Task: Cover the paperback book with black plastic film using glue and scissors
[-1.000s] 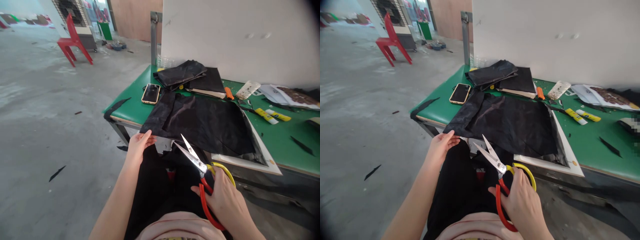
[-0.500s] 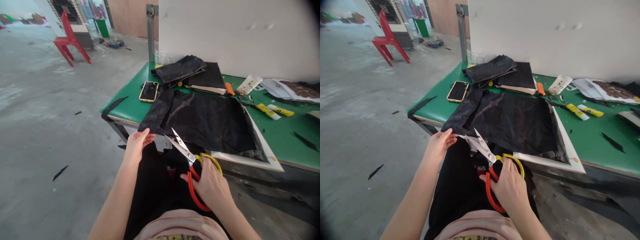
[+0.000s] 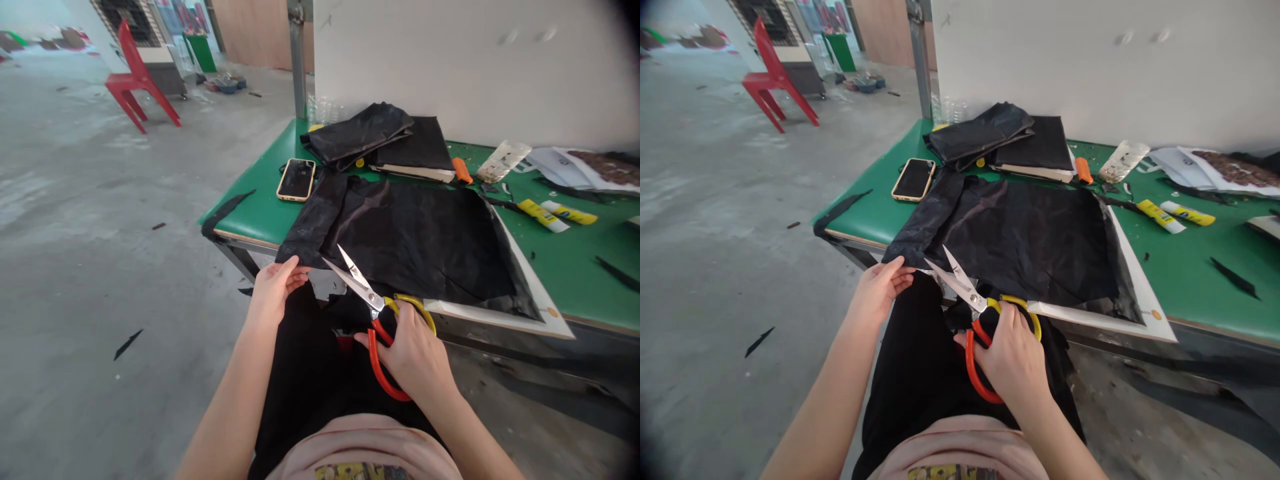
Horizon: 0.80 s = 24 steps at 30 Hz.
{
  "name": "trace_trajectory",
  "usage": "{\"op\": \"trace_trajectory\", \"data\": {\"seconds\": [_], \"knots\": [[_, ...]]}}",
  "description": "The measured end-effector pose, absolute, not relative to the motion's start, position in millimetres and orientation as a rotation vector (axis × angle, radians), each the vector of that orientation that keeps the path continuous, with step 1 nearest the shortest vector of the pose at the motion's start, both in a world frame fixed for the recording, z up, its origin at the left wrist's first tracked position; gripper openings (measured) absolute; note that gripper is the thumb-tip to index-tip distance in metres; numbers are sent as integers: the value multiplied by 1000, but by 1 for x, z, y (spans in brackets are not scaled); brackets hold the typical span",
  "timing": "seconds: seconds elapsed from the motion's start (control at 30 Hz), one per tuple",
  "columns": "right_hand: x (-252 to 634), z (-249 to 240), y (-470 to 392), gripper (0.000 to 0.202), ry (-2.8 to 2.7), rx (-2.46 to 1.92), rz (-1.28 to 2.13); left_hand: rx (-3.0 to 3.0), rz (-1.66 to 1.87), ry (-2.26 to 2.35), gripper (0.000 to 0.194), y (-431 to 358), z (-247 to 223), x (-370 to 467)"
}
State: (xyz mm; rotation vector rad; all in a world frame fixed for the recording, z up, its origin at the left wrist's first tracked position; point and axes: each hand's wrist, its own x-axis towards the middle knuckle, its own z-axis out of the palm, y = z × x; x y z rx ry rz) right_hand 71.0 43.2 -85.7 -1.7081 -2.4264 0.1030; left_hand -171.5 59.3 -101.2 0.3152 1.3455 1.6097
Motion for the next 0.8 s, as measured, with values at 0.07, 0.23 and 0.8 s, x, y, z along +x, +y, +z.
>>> {"op": "trace_trajectory", "data": {"seconds": [0.07, 0.23, 0.8], "knots": [[74, -86, 44, 64, -2414, -1722, 123, 304, 1610, 1356, 28, 60, -101, -171], [79, -87, 46, 65, -2394, -1751, 158, 297, 1607, 1343, 27, 62, -101, -170], [71, -90, 48, 61, -2414, -1660, 156, 285, 1607, 1331, 27, 62, -101, -166]]}}
